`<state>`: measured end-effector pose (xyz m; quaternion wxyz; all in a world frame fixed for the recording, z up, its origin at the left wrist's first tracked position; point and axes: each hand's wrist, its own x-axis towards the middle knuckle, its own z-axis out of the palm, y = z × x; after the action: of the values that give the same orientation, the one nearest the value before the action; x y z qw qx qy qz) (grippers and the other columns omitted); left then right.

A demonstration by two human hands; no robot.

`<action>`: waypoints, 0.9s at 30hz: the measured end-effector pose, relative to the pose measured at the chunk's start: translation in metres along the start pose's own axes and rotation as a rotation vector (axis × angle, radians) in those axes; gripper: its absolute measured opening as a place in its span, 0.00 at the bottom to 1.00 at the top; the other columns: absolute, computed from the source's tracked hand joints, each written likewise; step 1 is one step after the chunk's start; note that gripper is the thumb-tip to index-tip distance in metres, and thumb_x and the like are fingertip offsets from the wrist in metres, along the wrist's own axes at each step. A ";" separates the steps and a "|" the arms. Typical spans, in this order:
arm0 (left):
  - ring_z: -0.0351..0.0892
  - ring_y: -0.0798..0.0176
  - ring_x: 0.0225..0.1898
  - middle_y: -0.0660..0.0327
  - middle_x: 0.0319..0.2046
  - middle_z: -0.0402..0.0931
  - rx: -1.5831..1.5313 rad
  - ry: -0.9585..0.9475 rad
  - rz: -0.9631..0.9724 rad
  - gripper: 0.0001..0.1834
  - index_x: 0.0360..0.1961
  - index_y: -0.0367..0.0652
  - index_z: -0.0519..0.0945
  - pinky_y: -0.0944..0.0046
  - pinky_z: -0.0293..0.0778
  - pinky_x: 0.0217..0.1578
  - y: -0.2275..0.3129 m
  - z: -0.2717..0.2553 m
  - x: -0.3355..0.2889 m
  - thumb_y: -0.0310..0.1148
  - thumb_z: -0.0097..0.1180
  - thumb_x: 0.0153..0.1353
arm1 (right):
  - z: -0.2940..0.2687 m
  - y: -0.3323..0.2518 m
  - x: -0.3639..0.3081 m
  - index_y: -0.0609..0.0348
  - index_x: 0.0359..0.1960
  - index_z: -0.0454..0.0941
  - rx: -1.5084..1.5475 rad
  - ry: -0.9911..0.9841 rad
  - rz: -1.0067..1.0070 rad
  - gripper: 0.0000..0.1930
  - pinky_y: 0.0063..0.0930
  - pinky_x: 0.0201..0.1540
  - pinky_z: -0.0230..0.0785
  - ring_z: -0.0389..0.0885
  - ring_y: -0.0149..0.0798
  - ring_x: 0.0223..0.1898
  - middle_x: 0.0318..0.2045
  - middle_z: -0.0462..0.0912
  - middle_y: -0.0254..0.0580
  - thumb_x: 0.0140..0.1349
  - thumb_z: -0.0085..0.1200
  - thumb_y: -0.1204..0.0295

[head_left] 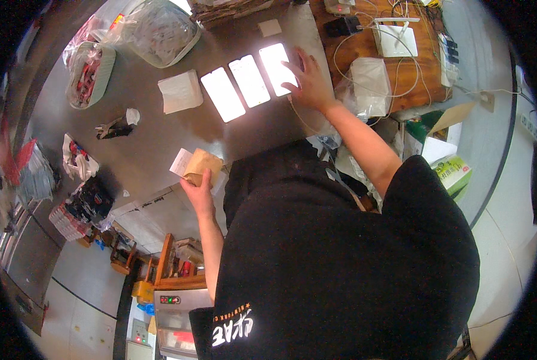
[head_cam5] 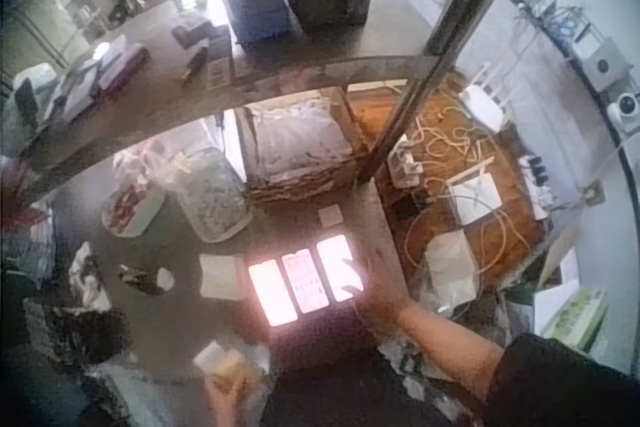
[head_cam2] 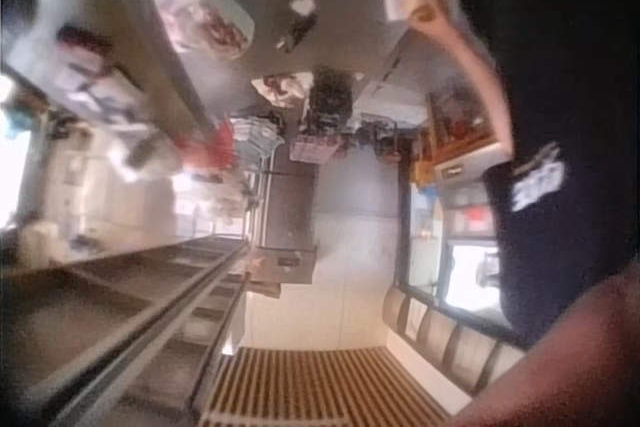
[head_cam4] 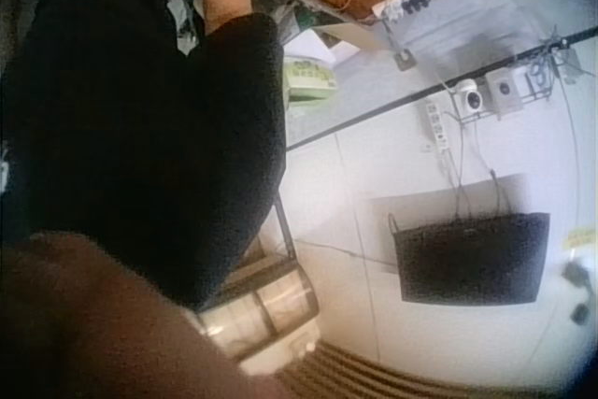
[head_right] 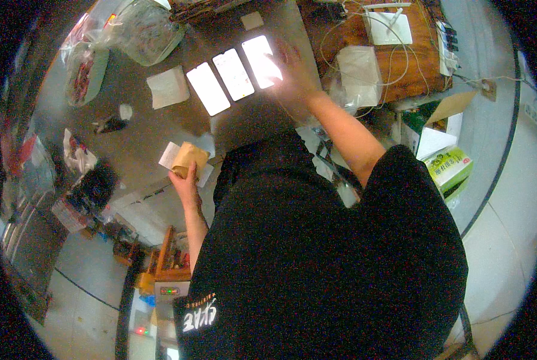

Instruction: The person assembles a wrap by placing lettuce and tomato slices on paper, adds a cooked egg, and wraps it. They then pack the wrap into a plastic bag with a receipt and place it on the counter.

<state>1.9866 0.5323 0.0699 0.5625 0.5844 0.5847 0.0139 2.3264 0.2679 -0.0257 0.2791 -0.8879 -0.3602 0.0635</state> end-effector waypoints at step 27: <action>0.83 0.64 0.51 0.59 0.52 0.85 -0.599 -0.191 0.473 0.26 0.60 0.35 0.81 0.58 0.79 0.51 0.119 -0.115 -0.013 0.29 0.71 0.62 | -0.007 -0.355 0.055 0.63 0.54 0.84 1.152 -0.774 -0.122 0.18 0.27 0.48 0.76 0.80 0.26 0.45 0.47 0.86 0.31 0.68 0.67 0.65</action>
<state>1.9846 0.6342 0.2006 0.7413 0.5117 0.3489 0.2587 2.1544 0.5088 0.1771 0.5604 -0.4900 -0.3920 0.5405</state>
